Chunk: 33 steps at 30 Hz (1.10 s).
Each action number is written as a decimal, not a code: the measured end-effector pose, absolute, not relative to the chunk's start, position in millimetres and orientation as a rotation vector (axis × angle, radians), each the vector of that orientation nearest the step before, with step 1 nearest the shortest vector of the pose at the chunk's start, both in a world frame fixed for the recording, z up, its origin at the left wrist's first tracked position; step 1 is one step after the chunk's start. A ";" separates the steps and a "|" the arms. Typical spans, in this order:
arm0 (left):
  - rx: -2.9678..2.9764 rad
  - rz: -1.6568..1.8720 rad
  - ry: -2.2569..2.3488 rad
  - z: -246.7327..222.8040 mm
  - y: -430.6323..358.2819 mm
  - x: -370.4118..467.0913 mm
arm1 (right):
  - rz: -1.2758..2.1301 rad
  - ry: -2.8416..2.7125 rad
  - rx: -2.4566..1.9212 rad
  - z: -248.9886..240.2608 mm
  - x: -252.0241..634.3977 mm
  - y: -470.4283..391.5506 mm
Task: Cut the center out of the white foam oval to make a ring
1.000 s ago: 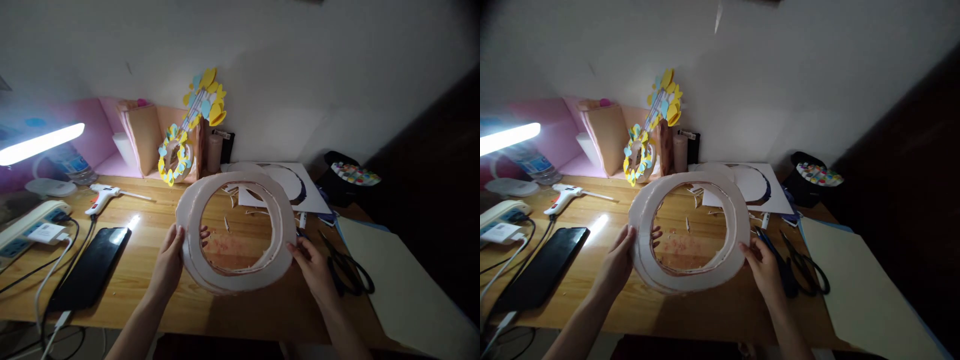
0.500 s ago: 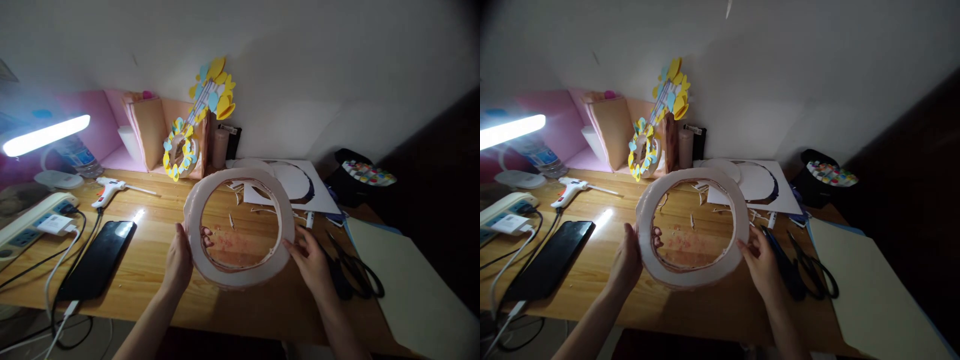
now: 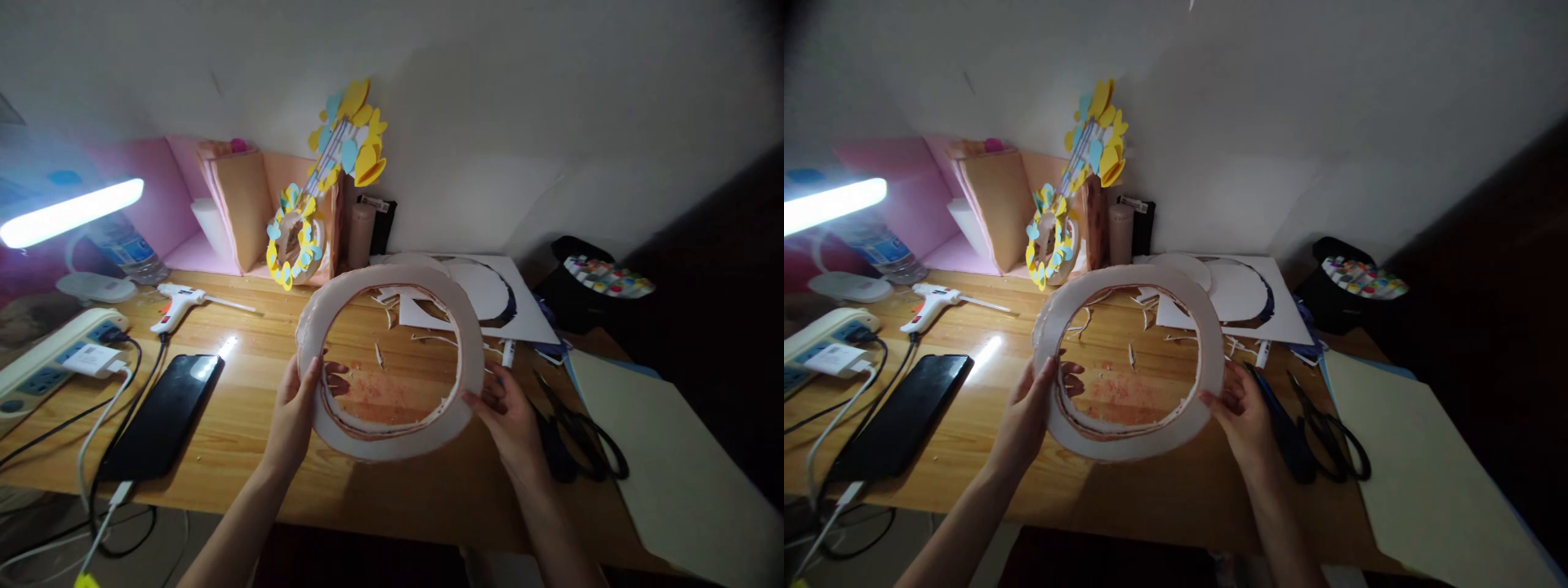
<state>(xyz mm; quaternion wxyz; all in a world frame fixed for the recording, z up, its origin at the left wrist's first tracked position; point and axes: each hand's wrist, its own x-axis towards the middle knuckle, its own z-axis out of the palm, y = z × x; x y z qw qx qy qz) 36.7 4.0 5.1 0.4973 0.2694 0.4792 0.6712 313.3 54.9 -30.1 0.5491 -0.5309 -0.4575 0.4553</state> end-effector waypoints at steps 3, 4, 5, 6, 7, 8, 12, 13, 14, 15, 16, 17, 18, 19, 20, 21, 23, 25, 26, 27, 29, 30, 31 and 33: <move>0.595 1.630 1.138 5.5 6.0 34.8 | 1.052 -1.128 -1.251 -28.9 314.4 53.7; 0.573 1.632 1.128 5.8 6.7 34.3 | 1.046 -1.135 -1.249 -28.6 314.9 53.5; 0.553 1.634 1.122 6.0 7.2 33.9 | 1.044 -1.137 -1.247 -28.3 315.2 53.3; 0.537 1.636 1.122 6.3 7.5 33.8 | 1.044 -1.135 -1.245 -28.1 315.4 53.3; 0.527 1.637 1.128 6.4 7.7 33.8 | 1.047 -1.131 -1.243 -27.9 315.4 53.2; 0.523 1.638 1.138 6.6 7.7 34.1 | 1.052 -1.126 -1.242 -27.7 315.1 53.2; 0.552 1.659 1.166 6.9 7.7 36.0 | 1.083 -1.097 -1.219 -26.0 312.7 51.9; 0.560 1.671 1.162 7.0 8.0 36.5 | 1.085 -1.091 -1.214 -25.5 312.0 51.5; 0.566 1.683 1.156 7.1 8.3 36.9 | 1.083 -1.090 -1.211 -24.9 311.4 51.1; 0.570 1.693 1.149 7.2 8.8 37.3 | 1.076 -1.093 -1.211 -24.4 310.9 50.7; 0.575 1.699 1.145 7.3 9.4 37.6 | 1.066 -1.102 -1.214 -24.0 310.5 50.4; 0.579 1.704 1.145 7.3 9.9 37.7 | 1.058 -1.115 -1.217 -23.7 310.3 50.2; 0.582 1.706 1.145 7.3 10.5 37.9 | 1.050 -1.127 -1.220 -23.5 310.2 50.1; 0.585 1.707 1.148 7.3 11.0 37.9 | 1.043 -1.136 -1.224 -23.4 310.1 50.0; 0.585 1.707 1.154 7.3 11.5 38.0 | 1.038 -1.139 -1.227 -23.5 310.0 50.0; 0.581 1.706 1.163 7.3 11.8 38.1 | 1.034 -1.136 -1.231 -23.5 309.9 50.0; 0.570 1.701 1.184 7.3 12.2 38.4 | 1.035 -1.118 -1.234 -23.6 309.5 50.0; 0.562 1.696 1.201 7.5 12.2 39.0 | 1.054 -1.099 -1.229 -23.6 309.2 49.8; 0.560 1.694 1.203 7.7 12.1 39.3 | 1.064 -1.090 -1.226 -23.6 309.1 49.8; 0.560 1.691 1.203 7.9 11.9 39.5 | 1.072 -1.083 -1.224 -23.6 309.2 49.8; 0.558 1.682 1.197 8.3 11.5 39.9 | 1.070 -1.078 -1.231 -24.1 309.7 49.9; 0.558 1.678 1.192 8.3 11.2 39.9 | 1.061 -1.077 -1.239 -24.6 310.2 50.0; 0.560 1.674 1.186 8.3 11.0 39.9 | 1.054 -1.076 -1.247 -25.3 310.8 50.2; 0.567 1.671 1.173 7.7 10.5 39.6 | 1.043 -1.072 -1.257 -27.1 312.1 50.6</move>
